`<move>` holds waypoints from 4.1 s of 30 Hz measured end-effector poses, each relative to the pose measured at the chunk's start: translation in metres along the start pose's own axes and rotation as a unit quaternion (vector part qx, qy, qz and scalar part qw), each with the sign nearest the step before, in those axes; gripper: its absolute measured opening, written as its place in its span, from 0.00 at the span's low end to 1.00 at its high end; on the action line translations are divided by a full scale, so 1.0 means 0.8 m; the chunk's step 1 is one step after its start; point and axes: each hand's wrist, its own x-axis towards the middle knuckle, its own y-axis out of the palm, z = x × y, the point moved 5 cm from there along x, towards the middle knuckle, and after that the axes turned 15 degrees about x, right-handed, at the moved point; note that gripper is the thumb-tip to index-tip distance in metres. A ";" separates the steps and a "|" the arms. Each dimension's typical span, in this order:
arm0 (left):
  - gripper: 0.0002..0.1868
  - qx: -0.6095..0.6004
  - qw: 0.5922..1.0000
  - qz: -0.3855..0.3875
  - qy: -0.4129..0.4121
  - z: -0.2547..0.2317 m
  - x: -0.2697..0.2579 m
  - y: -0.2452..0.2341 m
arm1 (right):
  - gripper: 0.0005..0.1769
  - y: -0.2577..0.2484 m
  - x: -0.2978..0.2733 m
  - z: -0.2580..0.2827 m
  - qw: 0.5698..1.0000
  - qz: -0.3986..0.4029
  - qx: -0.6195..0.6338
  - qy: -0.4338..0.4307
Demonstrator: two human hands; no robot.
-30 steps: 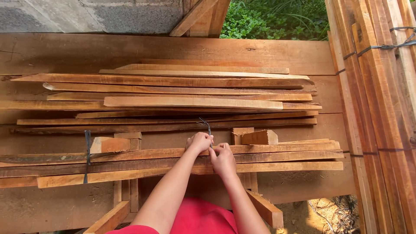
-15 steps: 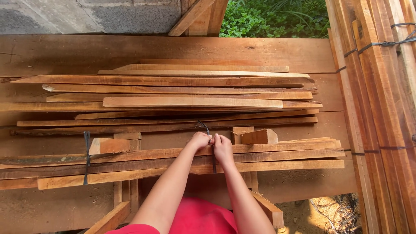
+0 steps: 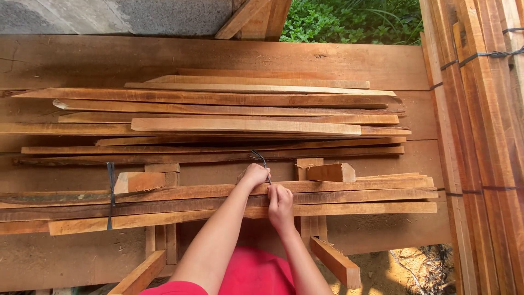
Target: Bundling several wooden strips together and securing them with wire ties using pliers.
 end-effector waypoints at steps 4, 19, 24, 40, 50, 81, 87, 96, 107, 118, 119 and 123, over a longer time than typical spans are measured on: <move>0.15 -0.003 1.000 -0.008 -0.003 0.002 0.006 -0.002 | 0.15 0.012 -0.008 0.000 0.991 0.026 -0.086 -0.104; 0.16 -0.183 0.964 -0.152 0.116 0.018 -0.041 -0.047 | 0.13 0.010 0.046 -0.085 0.964 -0.007 -0.066 0.259; 0.13 -0.186 0.932 -0.229 0.210 -0.033 -0.095 -0.095 | 0.12 0.020 0.049 -0.118 0.956 0.065 -0.148 0.246; 0.27 -0.250 0.929 0.123 0.244 0.027 0.025 0.011 | 0.18 -0.002 0.067 -0.068 0.952 0.140 -0.061 0.266; 0.14 -0.148 0.966 0.127 0.168 0.026 0.013 -0.011 | 0.09 -0.013 0.059 -0.077 0.949 0.038 0.013 0.314; 0.14 -0.143 0.960 0.074 0.229 0.027 0.010 0.005 | 0.05 -0.012 0.041 -0.085 0.983 0.060 -0.161 0.065; 0.14 -0.136 0.962 0.080 0.224 0.031 0.016 0.010 | 0.09 -0.017 0.043 -0.061 0.987 0.051 -0.127 0.081; 0.14 -0.141 0.961 0.081 0.225 0.034 0.028 0.016 | 0.06 -0.012 0.048 -0.078 0.973 0.111 -0.158 0.124; 0.14 -0.215 0.947 0.139 0.192 0.029 0.014 0.002 | 0.11 -0.022 0.038 -0.115 0.967 0.114 -0.046 0.224; 0.12 -0.221 0.952 0.111 0.181 0.017 -0.013 -0.007 | 0.20 -0.004 0.039 -0.087 0.960 0.113 -0.117 0.229; 0.12 -0.213 0.954 0.104 0.184 0.017 -0.014 -0.009 | 0.18 -0.001 0.038 -0.100 0.959 0.100 -0.146 0.223; 0.11 -0.212 0.955 0.091 0.184 0.019 -0.002 -0.003 | 0.13 -0.006 0.036 -0.103 0.957 0.066 -0.164 0.230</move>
